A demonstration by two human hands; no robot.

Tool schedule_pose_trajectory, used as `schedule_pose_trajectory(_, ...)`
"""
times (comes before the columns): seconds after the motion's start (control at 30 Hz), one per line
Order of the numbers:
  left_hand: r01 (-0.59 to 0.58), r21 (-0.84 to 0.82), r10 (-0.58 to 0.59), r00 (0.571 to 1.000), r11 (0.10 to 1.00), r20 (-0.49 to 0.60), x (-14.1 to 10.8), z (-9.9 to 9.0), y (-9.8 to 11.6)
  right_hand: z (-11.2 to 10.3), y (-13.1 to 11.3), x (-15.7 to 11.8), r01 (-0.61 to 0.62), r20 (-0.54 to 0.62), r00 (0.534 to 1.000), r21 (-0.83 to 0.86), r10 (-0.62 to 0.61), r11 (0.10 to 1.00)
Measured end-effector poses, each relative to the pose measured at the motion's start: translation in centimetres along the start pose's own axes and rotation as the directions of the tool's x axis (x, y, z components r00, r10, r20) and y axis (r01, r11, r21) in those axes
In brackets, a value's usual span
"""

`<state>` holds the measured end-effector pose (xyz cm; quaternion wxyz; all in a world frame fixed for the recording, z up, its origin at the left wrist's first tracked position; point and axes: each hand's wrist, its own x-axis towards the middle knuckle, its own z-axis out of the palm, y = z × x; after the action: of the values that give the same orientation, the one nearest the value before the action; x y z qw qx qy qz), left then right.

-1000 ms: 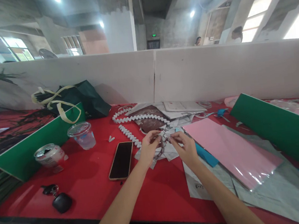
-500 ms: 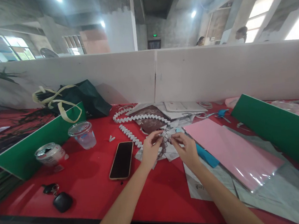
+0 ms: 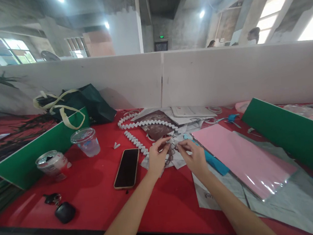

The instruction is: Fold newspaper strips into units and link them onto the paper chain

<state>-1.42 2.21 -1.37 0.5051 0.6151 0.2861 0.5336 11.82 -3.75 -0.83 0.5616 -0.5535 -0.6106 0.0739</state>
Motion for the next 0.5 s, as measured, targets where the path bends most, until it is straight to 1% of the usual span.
schedule_pose_trajectory(0.4,0.048,-0.018,-0.048,0.999,0.999,0.009,0.08,0.11,-0.01,-0.19,-0.11,0.02,-0.019,-0.021,1.000,0.019,0.019,1.000)
schedule_pose_trajectory(0.5,0.063,-0.043,-0.062,0.998,0.997,0.014,0.04,0.08,-0.10,-0.17,-0.15,-0.04,-0.023,0.000,1.000,0.025,0.023,0.999)
